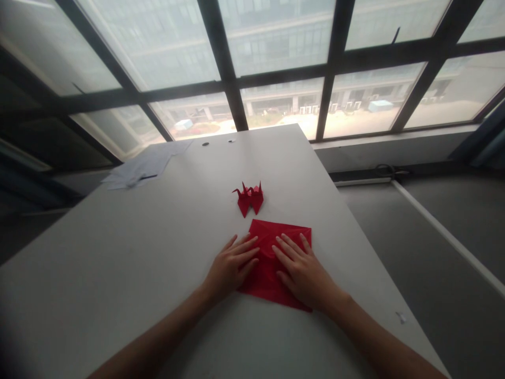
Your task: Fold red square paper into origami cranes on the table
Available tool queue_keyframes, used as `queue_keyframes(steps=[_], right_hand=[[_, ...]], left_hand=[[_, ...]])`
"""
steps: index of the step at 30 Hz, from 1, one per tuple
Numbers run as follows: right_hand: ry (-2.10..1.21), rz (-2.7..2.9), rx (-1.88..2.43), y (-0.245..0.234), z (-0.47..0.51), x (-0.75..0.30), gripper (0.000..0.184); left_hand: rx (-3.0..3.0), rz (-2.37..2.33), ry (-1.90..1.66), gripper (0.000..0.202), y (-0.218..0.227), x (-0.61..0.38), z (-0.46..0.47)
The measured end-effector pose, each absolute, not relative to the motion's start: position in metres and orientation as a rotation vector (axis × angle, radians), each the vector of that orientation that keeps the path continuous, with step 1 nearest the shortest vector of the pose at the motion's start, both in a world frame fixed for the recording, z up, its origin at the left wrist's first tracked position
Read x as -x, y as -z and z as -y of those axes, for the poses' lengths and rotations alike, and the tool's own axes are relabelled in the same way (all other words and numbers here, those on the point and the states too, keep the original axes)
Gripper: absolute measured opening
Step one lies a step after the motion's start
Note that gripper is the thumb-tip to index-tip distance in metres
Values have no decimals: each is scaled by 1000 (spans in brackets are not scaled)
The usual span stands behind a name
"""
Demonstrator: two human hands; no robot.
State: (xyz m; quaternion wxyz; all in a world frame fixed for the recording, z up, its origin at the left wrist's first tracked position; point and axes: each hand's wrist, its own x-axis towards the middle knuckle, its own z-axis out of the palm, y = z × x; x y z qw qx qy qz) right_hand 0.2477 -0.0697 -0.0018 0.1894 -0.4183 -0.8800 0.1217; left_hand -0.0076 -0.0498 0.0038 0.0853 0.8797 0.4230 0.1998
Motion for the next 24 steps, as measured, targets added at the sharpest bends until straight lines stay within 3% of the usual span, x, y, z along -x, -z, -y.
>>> queue_keyframes(steps=[5, 14, 24], right_hand=[[-516, 2528, 1134, 3, 72, -244, 73], [-612, 2546, 1119, 1, 72, -246, 74], [-536, 2455, 1161, 8, 68, -254, 63]], left_hand=[[-2613, -1222, -551, 30, 1, 3, 51], [-2419, -1319, -608, 31, 5, 3, 50], [-2350, -1277, -672, 29, 12, 10, 44]])
